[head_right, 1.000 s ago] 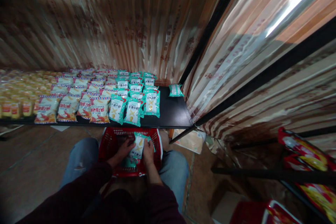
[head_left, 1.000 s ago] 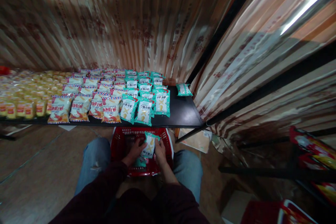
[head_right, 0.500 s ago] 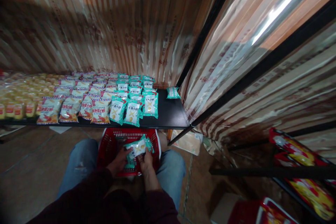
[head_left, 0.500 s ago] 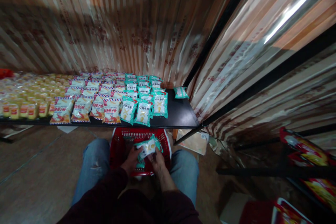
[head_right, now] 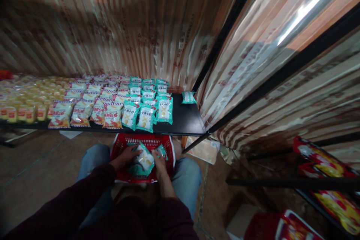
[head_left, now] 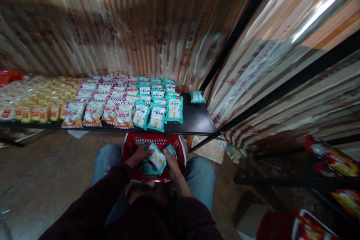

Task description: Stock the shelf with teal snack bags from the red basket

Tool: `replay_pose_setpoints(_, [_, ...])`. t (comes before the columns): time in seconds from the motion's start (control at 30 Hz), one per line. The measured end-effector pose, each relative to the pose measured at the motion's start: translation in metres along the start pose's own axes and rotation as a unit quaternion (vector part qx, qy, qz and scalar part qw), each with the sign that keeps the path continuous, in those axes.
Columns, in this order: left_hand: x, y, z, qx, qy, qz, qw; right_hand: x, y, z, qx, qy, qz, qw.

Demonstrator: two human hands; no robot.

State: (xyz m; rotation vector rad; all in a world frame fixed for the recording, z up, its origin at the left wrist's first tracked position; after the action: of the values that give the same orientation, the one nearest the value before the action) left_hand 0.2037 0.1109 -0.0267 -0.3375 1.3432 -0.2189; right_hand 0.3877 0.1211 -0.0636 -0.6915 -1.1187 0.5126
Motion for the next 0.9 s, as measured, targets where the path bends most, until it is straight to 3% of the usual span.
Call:
replay_pose_setpoints(0.33, [-0.015,0.008,0.012,-0.004,0.016,0.021,1.0,0.007,-0.034,0.007,0.09,-0.006,0.01,0.996])
replay_pose_setpoints(0.67, [0.0,0.004,0.03,-0.071,-0.019,-0.02,0.997,0.002,-0.063,0.004,0.037,0.076,0.028,0.996])
replay_pose_setpoints(0.8, [0.01,0.005,0.033,-0.136,-0.034,-0.043,0.989,-0.001,-0.058,0.001,0.03,0.083,0.025,0.996])
replay_pose_setpoints(0.9, [0.014,0.002,0.032,-0.181,-0.038,-0.047,0.982,-0.004,-0.048,-0.006,-0.023,0.1,-0.017,0.995])
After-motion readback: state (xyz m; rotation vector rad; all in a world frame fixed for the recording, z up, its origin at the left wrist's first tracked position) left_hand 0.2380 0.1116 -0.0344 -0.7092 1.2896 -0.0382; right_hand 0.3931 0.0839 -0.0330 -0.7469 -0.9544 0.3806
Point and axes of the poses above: each hand's wrist, its own y-axis towards the middle knuckle, its own z-axis out of the palm, x = y × z, the point moved 3 cm from there along y, towards the middle knuckle, and after that the axes turned 9 degrees about z, right-handed, at the moved point
